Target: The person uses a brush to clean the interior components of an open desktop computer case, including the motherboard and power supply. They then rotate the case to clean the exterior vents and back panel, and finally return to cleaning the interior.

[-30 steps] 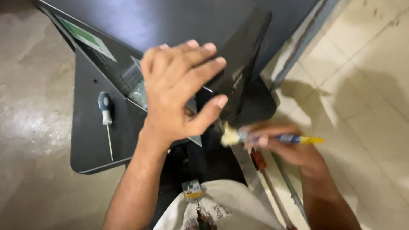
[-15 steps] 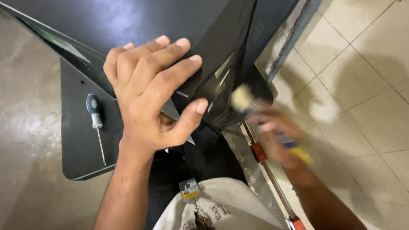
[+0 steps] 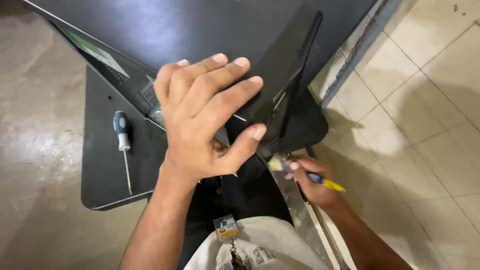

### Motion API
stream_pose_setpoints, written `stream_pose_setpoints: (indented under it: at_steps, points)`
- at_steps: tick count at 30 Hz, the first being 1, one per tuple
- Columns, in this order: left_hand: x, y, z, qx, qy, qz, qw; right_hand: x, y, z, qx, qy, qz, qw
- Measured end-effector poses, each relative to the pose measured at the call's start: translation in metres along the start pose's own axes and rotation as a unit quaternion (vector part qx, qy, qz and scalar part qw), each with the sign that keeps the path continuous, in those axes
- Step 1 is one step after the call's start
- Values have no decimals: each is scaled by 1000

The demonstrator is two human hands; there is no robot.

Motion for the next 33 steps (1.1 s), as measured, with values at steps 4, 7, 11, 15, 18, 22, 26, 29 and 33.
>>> stream_pose_setpoints:
  at_steps: [4, 7, 11, 15, 18, 22, 26, 29, 33]
  points:
    - [-4, 3, -2, 15, 1, -5, 1000, -62, -56, 20, 80, -198, 162, 963]
    - [-1, 0, -1, 1, 4, -1, 1000, -92, -81, 43, 206, -155, 144, 955]
    - [-2, 0, -3, 16, 4, -2, 1000, -92, -86, 61, 279, -149, 198, 928]
    - [-3, 1, -5, 28, 2, -14, 1000, -96, -70, 64, -47, -57, 330, 941]
    - [-4, 4, -5, 34, -4, -16, 999, -108, -77, 66, -44, -99, 287, 952]
    - [-1, 1, -4, 37, -7, -24, 999, -127, -81, 73, 127, -78, -49, 988]
    - [-3, 4, -7, 52, -1, -26, 998, -114, -87, 66, 114, -104, 191, 969]
    - [-2, 5, -8, 58, -8, -25, 998, -110, -89, 75, -54, -138, 335, 930]
    - [-2, 3, -9, 50, -7, -26, 998, -87, -102, 91, 126, -89, 210, 966]
Point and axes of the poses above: each hand's wrist, its own z-axis towards the middle knuckle, its own y-axis out of the palm, x = y × z, the point moved 4 cm from there along z, towards the middle knuckle, and after that the axes turned 7 degrees about -z, right-handed, at the moved point
